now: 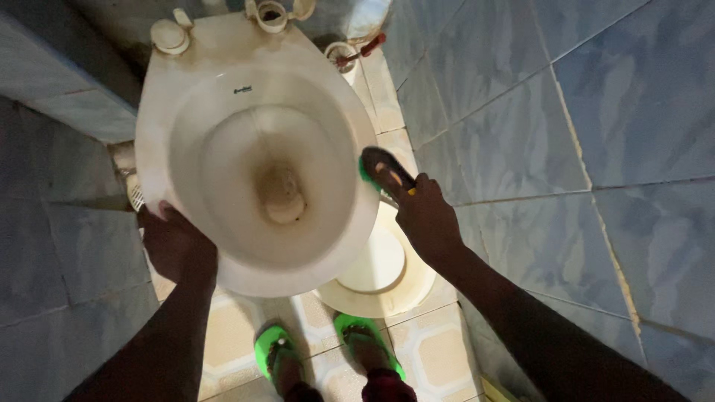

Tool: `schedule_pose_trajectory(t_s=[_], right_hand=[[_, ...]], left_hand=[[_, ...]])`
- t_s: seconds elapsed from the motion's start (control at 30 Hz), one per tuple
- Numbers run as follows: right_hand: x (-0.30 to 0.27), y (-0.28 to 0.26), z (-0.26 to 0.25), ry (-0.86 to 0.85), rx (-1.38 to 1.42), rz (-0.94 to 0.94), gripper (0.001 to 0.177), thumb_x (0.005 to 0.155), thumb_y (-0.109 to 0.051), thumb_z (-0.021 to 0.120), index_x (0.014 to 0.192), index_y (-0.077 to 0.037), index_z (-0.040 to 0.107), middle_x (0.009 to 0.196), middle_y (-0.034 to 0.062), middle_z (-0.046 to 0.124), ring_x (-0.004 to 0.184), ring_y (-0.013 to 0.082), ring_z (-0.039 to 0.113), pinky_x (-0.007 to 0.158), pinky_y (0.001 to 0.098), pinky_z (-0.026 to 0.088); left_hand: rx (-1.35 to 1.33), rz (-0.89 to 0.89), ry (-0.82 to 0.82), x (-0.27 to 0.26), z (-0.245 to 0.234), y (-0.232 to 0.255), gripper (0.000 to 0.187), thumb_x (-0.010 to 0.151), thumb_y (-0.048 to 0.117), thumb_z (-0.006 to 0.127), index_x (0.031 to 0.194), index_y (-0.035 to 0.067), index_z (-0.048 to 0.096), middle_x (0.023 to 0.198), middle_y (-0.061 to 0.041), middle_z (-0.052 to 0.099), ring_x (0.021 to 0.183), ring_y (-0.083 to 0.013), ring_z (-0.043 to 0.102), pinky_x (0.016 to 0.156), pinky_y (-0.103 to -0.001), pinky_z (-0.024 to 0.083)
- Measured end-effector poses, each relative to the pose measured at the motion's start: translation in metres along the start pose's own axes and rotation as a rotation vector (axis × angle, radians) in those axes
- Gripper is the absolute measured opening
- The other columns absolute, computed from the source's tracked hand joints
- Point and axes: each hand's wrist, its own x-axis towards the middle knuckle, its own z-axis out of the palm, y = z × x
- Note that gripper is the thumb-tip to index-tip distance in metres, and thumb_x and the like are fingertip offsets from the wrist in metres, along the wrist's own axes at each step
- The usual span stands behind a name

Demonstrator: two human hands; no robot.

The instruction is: The person scrubs the inside of a toilet bowl with a green brush, then wipes the toilet seat and tank with a dark cloth. They rinse the brush and cloth in a white basin and continue wiping the toilet surfaces.

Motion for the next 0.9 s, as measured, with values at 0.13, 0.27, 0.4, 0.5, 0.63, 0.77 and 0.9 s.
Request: schedule_pose_trajectory(t_s=[0.13, 0.27, 0.4, 0.5, 0.63, 0.77, 0.9], right_hand=[[-0.029, -0.013, 0.006, -0.069, -0.097, -0.443, 0.083, 0.085, -0.004, 0.055, 0.153, -0.048, 0.039, 0.098, 0.0175, 0.057, 0.085, 0.0343, 0.065, 0.058, 0.0426, 0.059], [-0.021, -0.012, 0.003, -0.062, -0.029, -0.393, 0.077, 0.089, 0.001, 0.051, 0.151, -0.045, 0.043, 0.109, 0.0168, 0.060, 0.086, 0.0351, 0.066, 0.062, 0.0458, 0.059], [0.004, -0.001, -0.001, 0.025, -0.017, -0.122, 0.066, 0.090, -0.008, 0.057, 0.149, -0.032, 0.039, 0.097, 0.0153, 0.057, 0.083, 0.0348, 0.063, 0.061, 0.0455, 0.058], [-0.007, -0.007, 0.002, -0.057, 0.053, -0.125, 0.049, 0.097, -0.014, 0.058, 0.141, -0.027, 0.042, 0.101, 0.0132, 0.059, 0.086, 0.0333, 0.064, 0.063, 0.0453, 0.059], [-0.012, -0.025, 0.003, -0.035, -0.160, -0.138, 0.059, 0.095, -0.028, 0.060, 0.150, -0.030, 0.037, 0.109, 0.0185, 0.055, 0.089, 0.0354, 0.062, 0.056, 0.0454, 0.060], [0.044, -0.042, -0.007, 0.030, -0.098, 0.027, 0.078, 0.095, -0.030, 0.063, 0.161, -0.036, 0.025, 0.107, 0.0206, 0.054, 0.085, 0.0394, 0.062, 0.060, 0.0501, 0.058], [0.103, -0.068, -0.020, 0.173, -0.108, -0.076, 0.078, 0.095, -0.028, 0.066, 0.161, -0.036, 0.025, 0.107, 0.0226, 0.055, 0.086, 0.0398, 0.062, 0.058, 0.0489, 0.059]], left_hand=[[-0.058, 0.023, -0.018, -0.001, 0.002, -0.005, 0.049, 0.119, 0.033, 0.038, 0.140, -0.009, 0.048, 0.114, -0.033, 0.067, 0.101, -0.0488, 0.069, 0.086, -0.059, 0.053], [-0.027, -0.010, -0.017, 0.000, 0.008, -0.010, 0.051, 0.116, 0.037, 0.036, 0.142, -0.006, 0.049, 0.116, -0.032, 0.068, 0.102, -0.0503, 0.068, 0.085, -0.060, 0.053], [0.042, -0.103, -0.019, 0.005, 0.012, -0.011, 0.052, 0.114, 0.039, 0.033, 0.142, -0.002, 0.049, 0.114, -0.032, 0.068, 0.100, -0.0512, 0.067, 0.084, -0.061, 0.052], [0.046, -0.164, -0.066, 0.003, 0.011, -0.003, 0.051, 0.115, 0.040, 0.028, 0.139, 0.001, 0.051, 0.114, -0.032, 0.068, 0.100, -0.0529, 0.066, 0.085, -0.063, 0.051], [-0.159, -0.189, -0.056, -0.002, 0.000, 0.003, 0.053, 0.115, 0.043, 0.022, 0.134, 0.004, 0.053, 0.115, -0.030, 0.068, 0.103, -0.0534, 0.064, 0.084, -0.065, 0.048], [-0.027, -0.315, -0.066, 0.004, 0.001, 0.017, 0.056, 0.114, 0.043, 0.019, 0.134, 0.005, 0.054, 0.113, -0.030, 0.068, 0.101, -0.0536, 0.064, 0.085, -0.065, 0.049], [0.027, -0.304, -0.079, 0.020, -0.004, 0.028, 0.054, 0.110, 0.040, 0.021, 0.130, 0.006, 0.057, 0.111, -0.028, 0.070, 0.098, -0.0531, 0.065, 0.081, -0.065, 0.050]])
